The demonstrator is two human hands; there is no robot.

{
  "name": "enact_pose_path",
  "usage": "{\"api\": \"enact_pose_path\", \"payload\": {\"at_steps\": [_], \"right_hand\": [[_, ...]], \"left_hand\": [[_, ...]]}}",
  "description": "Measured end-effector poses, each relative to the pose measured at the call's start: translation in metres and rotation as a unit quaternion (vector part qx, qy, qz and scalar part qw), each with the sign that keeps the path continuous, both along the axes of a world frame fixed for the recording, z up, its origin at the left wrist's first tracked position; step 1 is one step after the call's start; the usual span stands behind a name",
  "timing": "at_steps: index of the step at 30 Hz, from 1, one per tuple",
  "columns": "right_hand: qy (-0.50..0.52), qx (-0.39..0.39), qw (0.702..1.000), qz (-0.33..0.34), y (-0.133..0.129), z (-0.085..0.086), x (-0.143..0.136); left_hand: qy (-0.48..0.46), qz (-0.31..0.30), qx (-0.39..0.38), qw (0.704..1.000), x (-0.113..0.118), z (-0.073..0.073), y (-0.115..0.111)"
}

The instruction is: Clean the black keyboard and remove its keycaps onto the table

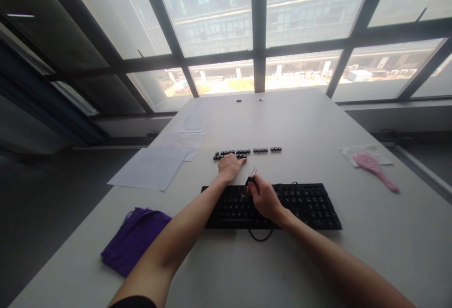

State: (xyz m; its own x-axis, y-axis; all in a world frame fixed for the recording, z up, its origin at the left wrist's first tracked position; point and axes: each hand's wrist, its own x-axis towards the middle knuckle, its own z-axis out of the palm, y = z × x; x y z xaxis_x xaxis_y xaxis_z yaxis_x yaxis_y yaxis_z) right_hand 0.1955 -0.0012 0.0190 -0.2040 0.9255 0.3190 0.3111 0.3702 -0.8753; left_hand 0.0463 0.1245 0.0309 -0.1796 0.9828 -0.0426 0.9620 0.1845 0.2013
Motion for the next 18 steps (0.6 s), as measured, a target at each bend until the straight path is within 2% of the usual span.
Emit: {"api": "enact_pose_path", "payload": {"at_steps": [11, 15, 18], "right_hand": [[0.002, 0.004, 1.0, -0.001, 0.0, 0.0, 0.0], [0.0, 0.002, 1.0, 0.003, 0.001, 0.0, 0.0], [-0.002, 0.007, 1.0, 0.001, 0.0, 0.0, 0.0]], "left_hand": [[-0.01, 0.005, 0.01, 1.0, -0.001, 0.0, -0.002], [-0.038, -0.022, 0.013, 0.999, -0.004, 0.0, -0.007], [-0.052, -0.059, 0.049, 0.996, -0.003, -0.001, -0.011]]}}
